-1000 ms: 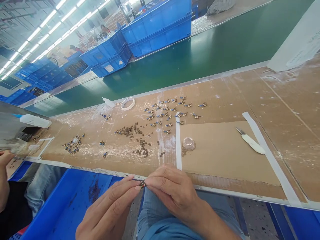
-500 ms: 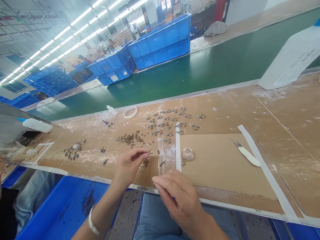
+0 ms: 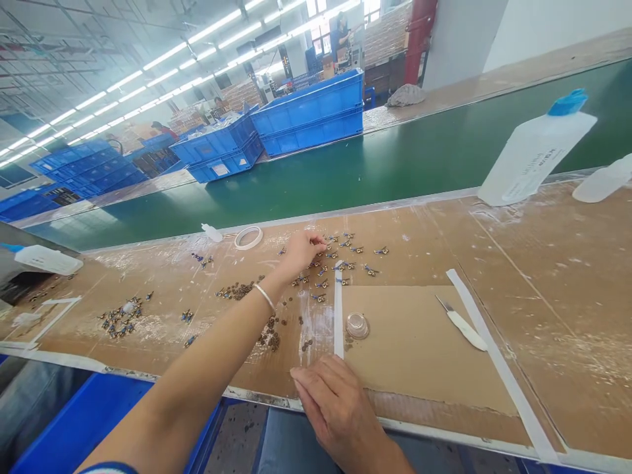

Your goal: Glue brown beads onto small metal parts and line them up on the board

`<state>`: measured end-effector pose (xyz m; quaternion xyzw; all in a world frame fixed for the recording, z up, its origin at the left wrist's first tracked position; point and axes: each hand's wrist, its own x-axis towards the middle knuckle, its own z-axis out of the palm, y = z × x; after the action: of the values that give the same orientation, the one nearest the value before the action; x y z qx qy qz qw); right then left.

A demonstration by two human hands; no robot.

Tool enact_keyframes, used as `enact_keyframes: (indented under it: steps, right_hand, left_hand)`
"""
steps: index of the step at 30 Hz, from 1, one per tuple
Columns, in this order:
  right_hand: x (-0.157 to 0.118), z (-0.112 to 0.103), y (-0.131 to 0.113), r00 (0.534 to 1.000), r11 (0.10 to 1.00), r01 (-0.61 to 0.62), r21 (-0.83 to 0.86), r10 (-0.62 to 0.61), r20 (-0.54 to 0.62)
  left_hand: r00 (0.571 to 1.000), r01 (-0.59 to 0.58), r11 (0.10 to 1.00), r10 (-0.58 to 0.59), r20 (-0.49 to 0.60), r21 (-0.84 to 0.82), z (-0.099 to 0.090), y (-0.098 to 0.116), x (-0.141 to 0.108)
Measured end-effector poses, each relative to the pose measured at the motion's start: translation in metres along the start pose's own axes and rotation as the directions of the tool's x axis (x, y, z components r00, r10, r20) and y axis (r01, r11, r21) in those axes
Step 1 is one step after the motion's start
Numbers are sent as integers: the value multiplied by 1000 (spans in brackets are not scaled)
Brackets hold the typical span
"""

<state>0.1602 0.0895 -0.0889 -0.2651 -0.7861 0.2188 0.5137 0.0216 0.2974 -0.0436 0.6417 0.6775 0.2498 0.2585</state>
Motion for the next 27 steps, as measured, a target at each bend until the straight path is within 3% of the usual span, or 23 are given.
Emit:
enact_keyframes:
  steps: [6,15,17,20,22,25,27]
  right_hand:
    - [-5,2,4,1000,1000,-2,-12,2,15]
    - [-7,-1,5,1000,1000,3,14,-3,24]
    - [-5,-3,4,1000,1000,3,27,-3,22]
    - [-3,-5,3,1000,999,-5,50,5,0]
    - [-2,-6,2,1000,998,-23,60,23,-4]
    - [-3,-5,1,999,997,-40,59,40,3]
    - [-3,-4,0,999,998,-35,46,35,-5]
  left_hand:
    - [997,-1,996,-7,77,93,-4,2,20]
    - [995,-53,983,38,88,175,-19,5,14]
    - [996,-70,979,58,70,192,-29,7,-4]
    - [995,-97,971,87,58,218,-43,-1,-58]
    - [994,-105,963,97,46,249,-51,-18,-104]
    - [982,-149,927,179,-59,343,-60,-57,-166]
    - [971,-112,915,183,-152,387,-65,-82,-196]
